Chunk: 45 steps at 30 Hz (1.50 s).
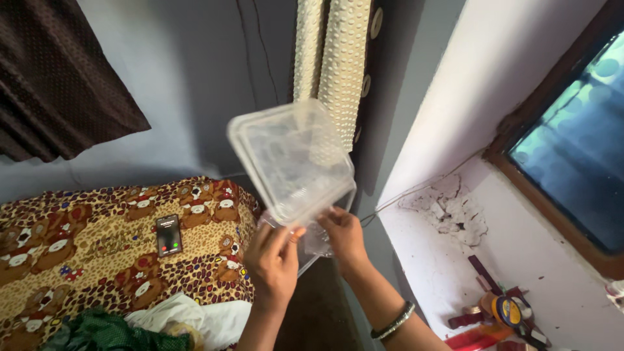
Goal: The person organizes various cosmetic items and personal accessories by placing them into a clear plastic container.
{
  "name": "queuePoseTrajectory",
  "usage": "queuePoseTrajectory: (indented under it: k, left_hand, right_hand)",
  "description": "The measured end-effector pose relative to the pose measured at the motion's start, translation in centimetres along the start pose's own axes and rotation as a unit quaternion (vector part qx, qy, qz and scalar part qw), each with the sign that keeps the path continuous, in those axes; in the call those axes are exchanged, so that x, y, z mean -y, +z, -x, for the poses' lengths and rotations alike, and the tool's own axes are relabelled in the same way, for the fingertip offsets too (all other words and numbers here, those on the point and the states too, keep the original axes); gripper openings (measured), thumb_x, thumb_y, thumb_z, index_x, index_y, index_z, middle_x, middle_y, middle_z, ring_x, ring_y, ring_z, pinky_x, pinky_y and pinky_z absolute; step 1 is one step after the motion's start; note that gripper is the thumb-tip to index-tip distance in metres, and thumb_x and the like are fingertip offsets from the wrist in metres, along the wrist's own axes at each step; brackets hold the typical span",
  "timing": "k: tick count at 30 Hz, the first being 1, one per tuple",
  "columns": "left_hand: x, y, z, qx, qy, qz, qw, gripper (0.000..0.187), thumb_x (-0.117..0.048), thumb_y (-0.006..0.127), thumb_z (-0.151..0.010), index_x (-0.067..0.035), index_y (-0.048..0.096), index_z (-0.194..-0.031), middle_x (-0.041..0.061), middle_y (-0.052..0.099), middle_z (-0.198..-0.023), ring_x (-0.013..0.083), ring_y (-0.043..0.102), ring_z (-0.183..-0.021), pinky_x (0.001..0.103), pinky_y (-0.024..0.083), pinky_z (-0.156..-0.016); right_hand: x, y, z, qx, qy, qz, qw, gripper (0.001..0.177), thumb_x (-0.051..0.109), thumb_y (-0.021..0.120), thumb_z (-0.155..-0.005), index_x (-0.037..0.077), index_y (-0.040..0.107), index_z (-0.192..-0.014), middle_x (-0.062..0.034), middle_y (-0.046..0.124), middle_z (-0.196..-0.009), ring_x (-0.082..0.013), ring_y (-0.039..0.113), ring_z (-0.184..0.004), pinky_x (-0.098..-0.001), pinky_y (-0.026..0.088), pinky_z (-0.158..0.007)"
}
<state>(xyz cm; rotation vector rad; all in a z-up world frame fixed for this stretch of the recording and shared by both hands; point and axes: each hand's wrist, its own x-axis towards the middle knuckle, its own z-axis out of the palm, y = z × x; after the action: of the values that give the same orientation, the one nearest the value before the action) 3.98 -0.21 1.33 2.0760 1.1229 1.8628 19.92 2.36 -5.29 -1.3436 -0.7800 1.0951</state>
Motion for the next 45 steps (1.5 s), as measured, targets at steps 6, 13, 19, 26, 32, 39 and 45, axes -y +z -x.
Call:
queuePoseTrajectory:
  k: [6, 13, 19, 26, 32, 39, 45]
  left_hand:
    - [0.6, 0.3, 1.5, 0.058, 0.036, -0.050, 0.996, 0.017, -0.009, 0.081, -0.081, -0.006, 0.074, -0.096, 0.006, 0.052, -0.076, 0.0241, 0.057, -0.068, 0.040, 0.045, -0.059]
    - [0.9, -1.7, 0.4, 0.128, 0.202, -0.092, 0.967, 0.028, -0.002, 0.074, -0.076, -0.009, 0.078, -0.103, 0.004, 0.051, -0.076, 0.0233, 0.055, -0.071, 0.038, 0.047, -0.062]
    - [1.3, -2.0, -0.1, 0.129, 0.175, -0.082, 0.973, 0.026, -0.004, 0.071, -0.079, -0.006, 0.075, -0.104, 0.006, 0.052, -0.080, 0.0256, 0.056, -0.075, 0.040, 0.047, -0.067]
    - [1.5, 2.1, 2.6, 0.019, -0.303, 0.059, 0.951, 0.015, -0.018, 0.071, -0.091, -0.005, 0.067, -0.085, 0.004, 0.065, -0.073, 0.0187, 0.063, -0.064, 0.039, 0.048, -0.055]
    - [4.4, 2.9, 4.0, 0.009, -0.348, -0.012, 0.937, 0.031, -0.036, 0.063, -0.088, -0.006, 0.071, -0.089, 0.003, 0.065, -0.073, 0.0158, 0.063, -0.061, 0.035, 0.047, -0.054]
    - [4.5, 3.1, 4.1, 0.057, -0.462, -0.068, 0.882, 0.060, -0.056, 0.059, -0.098, 0.000, 0.073, -0.079, 0.011, 0.067, -0.065, 0.0236, 0.064, -0.058, 0.042, 0.047, -0.057]
    - [4.0, 2.8, 4.0, -0.034, -0.421, -0.014, 0.906, 0.050, -0.046, 0.055, -0.100, -0.002, 0.076, -0.087, 0.011, 0.074, -0.074, 0.0244, 0.070, -0.064, 0.040, 0.050, -0.059]
  right_hand:
    - [-0.2, 0.8, -1.2, 0.051, 0.101, -0.255, 0.960, 0.023, 0.003, 0.053, -0.095, -0.004, 0.070, -0.107, -0.0169, 0.076, -0.096, -0.0275, 0.074, -0.082, -0.0415, 0.063, -0.075]
    - [-7.7, -2.5, -5.8, 0.327, 0.156, -0.540, 0.760, 0.038, 0.014, 0.050, -0.104, 0.002, 0.055, -0.139, -0.0139, 0.064, -0.127, -0.0223, 0.069, -0.106, -0.0314, 0.059, -0.083]
    - [-14.1, -4.2, -9.5, 0.286, -0.227, -0.094, 0.926, 0.040, 0.025, 0.047, -0.109, 0.002, 0.048, -0.142, -0.0097, 0.063, -0.128, -0.0176, 0.064, -0.108, -0.0311, 0.055, -0.092]
    - [-9.5, -2.5, -5.1, 0.105, -0.079, -0.216, 0.968, 0.040, 0.035, 0.050, -0.104, 0.002, 0.056, -0.124, -0.0097, 0.068, -0.111, -0.0214, 0.069, -0.098, -0.0354, 0.060, -0.081]
    - [0.5, 0.1, -0.9, -0.076, -0.011, 0.315, 0.946, 0.028, 0.025, 0.067, -0.087, 0.004, 0.074, -0.104, -0.0126, 0.075, -0.095, -0.0228, 0.072, -0.085, -0.0359, 0.056, -0.079]
    - [3.3, 1.4, 0.7, -0.052, -0.077, 0.336, 0.937, 0.027, 0.023, 0.071, -0.077, 0.008, 0.080, -0.098, -0.0138, 0.079, -0.088, -0.0279, 0.076, -0.082, -0.0384, 0.056, -0.077]
    - [3.6, 0.3, 1.0, -0.188, -0.146, 0.469, 0.851, 0.019, 0.016, 0.068, -0.083, 0.005, 0.078, -0.094, -0.0198, 0.074, -0.092, -0.0396, 0.070, -0.083, -0.0477, 0.054, -0.072]
